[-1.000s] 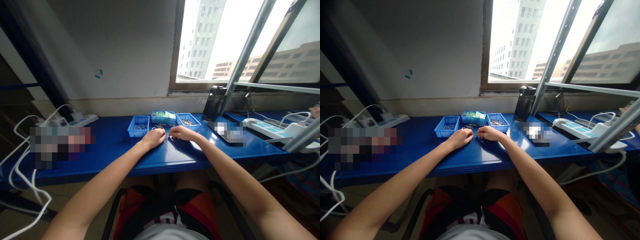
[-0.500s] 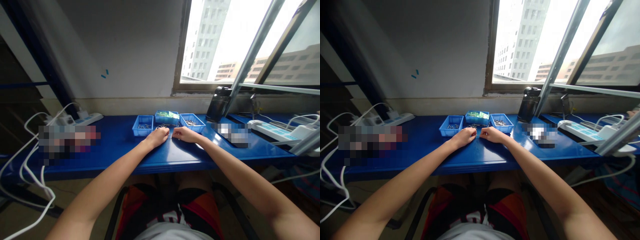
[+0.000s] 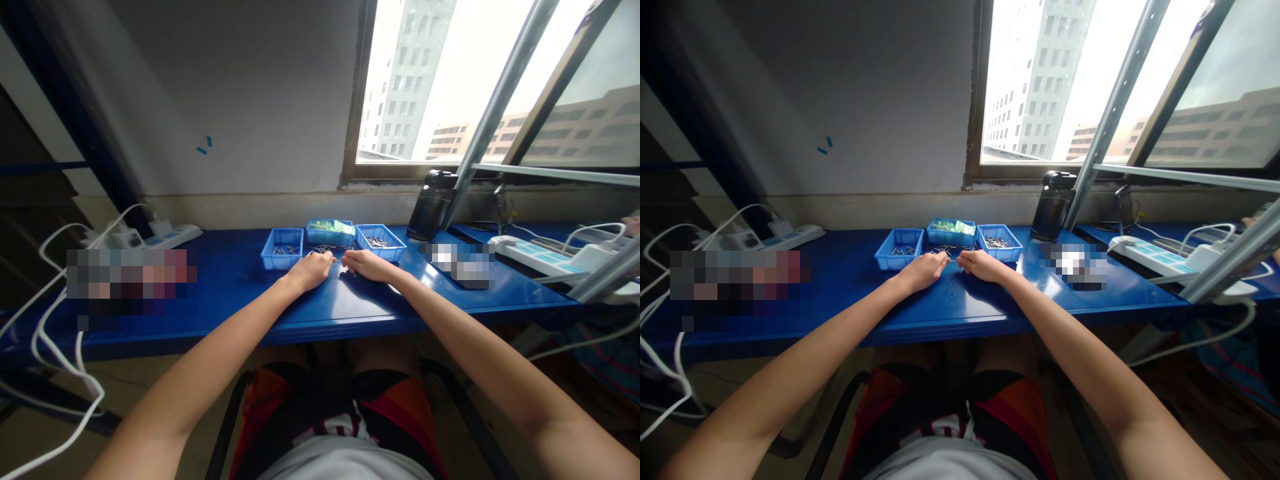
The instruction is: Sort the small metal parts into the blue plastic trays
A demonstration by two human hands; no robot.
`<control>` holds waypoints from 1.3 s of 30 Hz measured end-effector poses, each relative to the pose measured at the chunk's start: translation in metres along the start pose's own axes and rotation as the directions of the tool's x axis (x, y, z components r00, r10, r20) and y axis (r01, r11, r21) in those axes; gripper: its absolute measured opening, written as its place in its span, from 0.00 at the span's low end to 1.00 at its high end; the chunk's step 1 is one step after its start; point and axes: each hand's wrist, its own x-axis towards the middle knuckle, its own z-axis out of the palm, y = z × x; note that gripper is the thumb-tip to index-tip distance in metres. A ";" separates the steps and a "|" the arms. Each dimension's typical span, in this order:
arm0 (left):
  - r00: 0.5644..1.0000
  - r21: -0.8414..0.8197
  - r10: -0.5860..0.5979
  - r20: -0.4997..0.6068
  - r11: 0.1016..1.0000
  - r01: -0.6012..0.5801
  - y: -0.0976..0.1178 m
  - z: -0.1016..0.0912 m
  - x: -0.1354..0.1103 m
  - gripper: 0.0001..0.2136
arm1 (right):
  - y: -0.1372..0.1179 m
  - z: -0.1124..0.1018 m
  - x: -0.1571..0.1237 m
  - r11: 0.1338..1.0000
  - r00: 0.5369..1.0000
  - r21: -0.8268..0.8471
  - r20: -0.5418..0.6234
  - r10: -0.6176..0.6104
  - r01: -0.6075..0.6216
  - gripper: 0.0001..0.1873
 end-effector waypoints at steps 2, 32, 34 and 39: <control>1.000 -0.004 0.005 0.001 1.000 -0.005 0.000 0.000 0.000 0.14 | 0.001 0.000 0.000 1.000 1.000 0.009 0.004 -0.005 0.005 0.18; 0.983 -0.127 0.133 -0.124 0.981 -0.149 0.004 -0.006 0.000 0.09 | 0.001 0.000 0.002 0.958 0.968 -0.149 -0.022 -0.250 0.244 0.18; 0.973 -0.140 0.164 -0.160 0.972 -0.186 0.002 -0.005 0.001 0.08 | 0.000 0.001 0.002 0.961 0.967 -0.130 -0.041 -0.253 0.246 0.20; 0.958 -0.182 0.215 -0.191 0.951 -0.250 -0.003 -0.001 0.004 0.08 | -0.002 0.003 0.001 0.971 0.971 -0.053 -0.047 -0.235 0.232 0.21</control>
